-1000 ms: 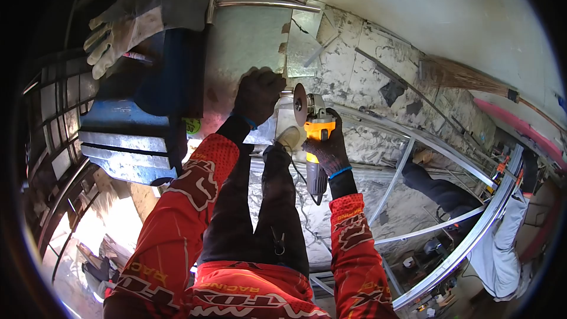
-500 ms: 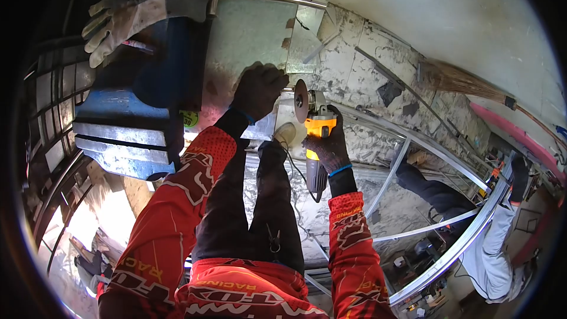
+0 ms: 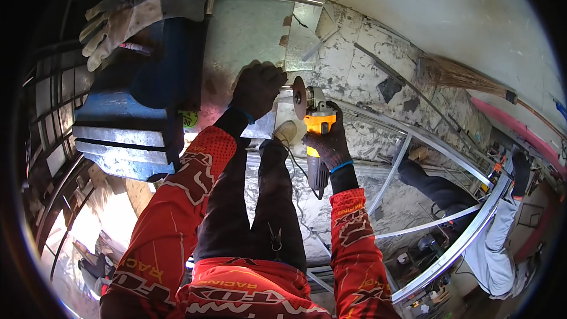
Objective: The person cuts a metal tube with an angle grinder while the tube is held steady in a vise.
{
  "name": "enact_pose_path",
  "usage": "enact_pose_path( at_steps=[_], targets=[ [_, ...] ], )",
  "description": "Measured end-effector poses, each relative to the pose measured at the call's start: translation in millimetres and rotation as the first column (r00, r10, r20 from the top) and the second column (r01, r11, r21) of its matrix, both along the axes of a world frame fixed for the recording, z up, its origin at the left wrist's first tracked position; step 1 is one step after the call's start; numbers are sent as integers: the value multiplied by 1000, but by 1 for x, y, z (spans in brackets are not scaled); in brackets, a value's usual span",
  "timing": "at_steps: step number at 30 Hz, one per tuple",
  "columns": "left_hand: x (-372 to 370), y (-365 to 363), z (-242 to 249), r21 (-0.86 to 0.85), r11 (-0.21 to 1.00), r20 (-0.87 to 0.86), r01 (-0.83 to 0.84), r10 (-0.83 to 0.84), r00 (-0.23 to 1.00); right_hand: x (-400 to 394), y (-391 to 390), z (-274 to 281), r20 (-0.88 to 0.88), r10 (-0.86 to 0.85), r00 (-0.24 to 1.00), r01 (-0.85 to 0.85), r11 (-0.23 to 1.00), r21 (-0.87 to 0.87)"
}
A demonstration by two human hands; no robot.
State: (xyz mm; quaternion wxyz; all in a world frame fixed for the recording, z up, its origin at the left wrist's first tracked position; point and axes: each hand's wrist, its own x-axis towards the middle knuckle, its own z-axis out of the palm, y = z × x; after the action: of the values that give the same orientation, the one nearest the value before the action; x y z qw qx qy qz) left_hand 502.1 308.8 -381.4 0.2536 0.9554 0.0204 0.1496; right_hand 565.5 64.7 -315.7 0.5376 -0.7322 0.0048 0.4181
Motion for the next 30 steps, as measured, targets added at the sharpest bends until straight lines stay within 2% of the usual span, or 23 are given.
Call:
enact_pose_path(
  at_steps=[10, 29, 30],
  targets=[
    [2, -1, 3, -3, 1000, 41, -30, 30, 999, -1, -7, -13, -13, -7, 1000, 8, 998, 62],
    [1, -1, -1, 6, 1000, 43, -4, 4, 999, 0, -8, -14, -10, 17, 1000, -17, 999, 41],
    [1, -1, -2, 6, 1000, 43, -3, 3, 999, -1, -9, -12, -67, -19, 998, 24, 996, 83]
  ],
)
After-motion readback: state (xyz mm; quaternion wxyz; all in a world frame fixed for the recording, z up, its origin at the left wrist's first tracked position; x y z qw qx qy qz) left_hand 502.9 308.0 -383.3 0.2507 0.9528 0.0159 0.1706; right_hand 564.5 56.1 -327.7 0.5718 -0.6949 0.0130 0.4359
